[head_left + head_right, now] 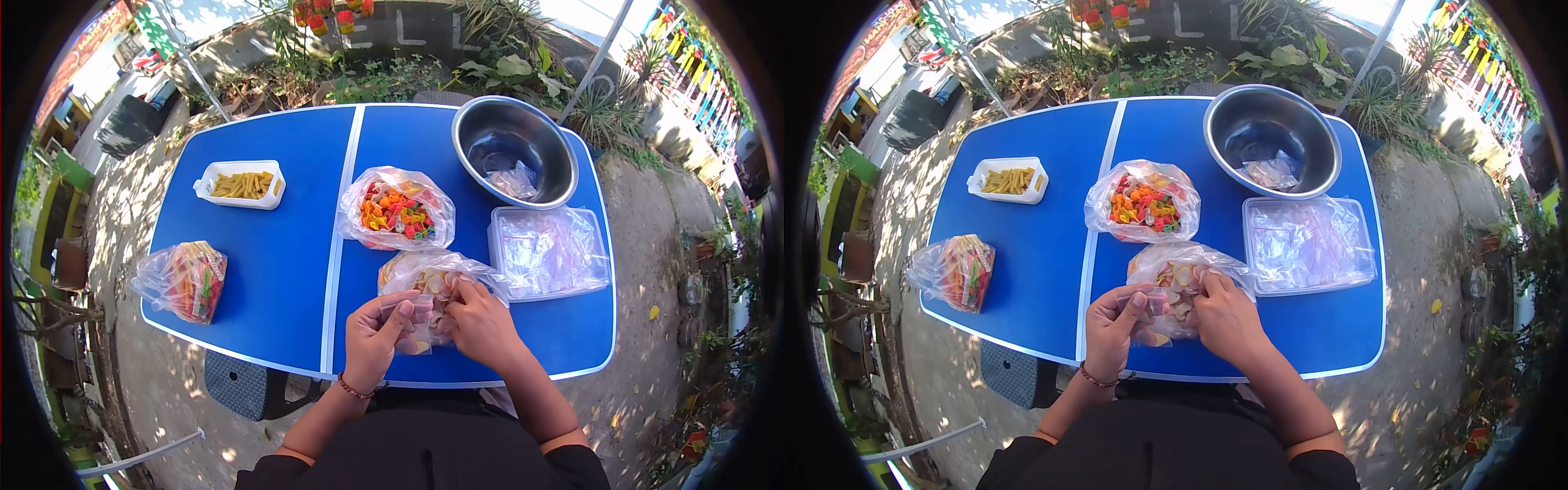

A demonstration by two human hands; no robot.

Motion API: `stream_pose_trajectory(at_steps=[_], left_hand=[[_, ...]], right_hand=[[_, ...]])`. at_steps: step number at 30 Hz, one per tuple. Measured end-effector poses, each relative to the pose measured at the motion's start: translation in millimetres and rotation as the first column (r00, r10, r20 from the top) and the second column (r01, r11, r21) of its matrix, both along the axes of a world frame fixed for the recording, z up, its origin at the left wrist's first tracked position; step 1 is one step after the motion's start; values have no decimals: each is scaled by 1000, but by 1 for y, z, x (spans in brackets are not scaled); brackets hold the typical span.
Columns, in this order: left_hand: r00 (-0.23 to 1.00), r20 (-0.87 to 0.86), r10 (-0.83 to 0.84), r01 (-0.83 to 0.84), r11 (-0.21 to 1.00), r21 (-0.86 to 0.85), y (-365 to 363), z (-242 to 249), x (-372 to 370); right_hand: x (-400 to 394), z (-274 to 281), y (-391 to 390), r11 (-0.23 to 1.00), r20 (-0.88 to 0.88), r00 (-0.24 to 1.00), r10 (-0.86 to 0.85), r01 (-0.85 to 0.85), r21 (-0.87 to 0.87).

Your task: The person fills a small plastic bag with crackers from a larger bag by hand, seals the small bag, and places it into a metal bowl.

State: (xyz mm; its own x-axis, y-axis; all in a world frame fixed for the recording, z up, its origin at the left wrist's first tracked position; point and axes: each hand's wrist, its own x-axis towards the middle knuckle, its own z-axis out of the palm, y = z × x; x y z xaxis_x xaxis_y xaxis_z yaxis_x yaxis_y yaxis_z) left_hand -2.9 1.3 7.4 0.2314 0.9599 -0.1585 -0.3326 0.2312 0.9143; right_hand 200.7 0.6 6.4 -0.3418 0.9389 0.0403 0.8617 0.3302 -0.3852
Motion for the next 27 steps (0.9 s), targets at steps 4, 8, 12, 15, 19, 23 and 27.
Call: stream_pose_trajectory(at_steps=[4,8,12,15,19,23,27], left_hand=[[995,85,48,-46,999,-19,1,-5,-1],[988,147,42,-31,997,-76,2,-2,-2],[994,107,37,-32,998,-48,1,-3,1],[999,-17,29,-29,1000,8,3,-4,2],[996,-84,-1,4,999,42,0,-2,2],[992,-123,2,6,998,62,-1,-7,5],[972,-225,-66,75,997,32,-1,-5,5]], right_hand=[[2,0,3,1000,-20,1000,0,0,25],[-8,7,14,983,-149,989,-18,44,176],[-9,-12,22,962,-80,997,-10,31,270],[-4,-18,22,977,-67,998,13,1,211],[-1,-10,18,982,-169,985,-38,68,179],[2,9,13,987,-464,883,-66,127,100],[-5,25,3,957,-882,376,-283,169,-235]])
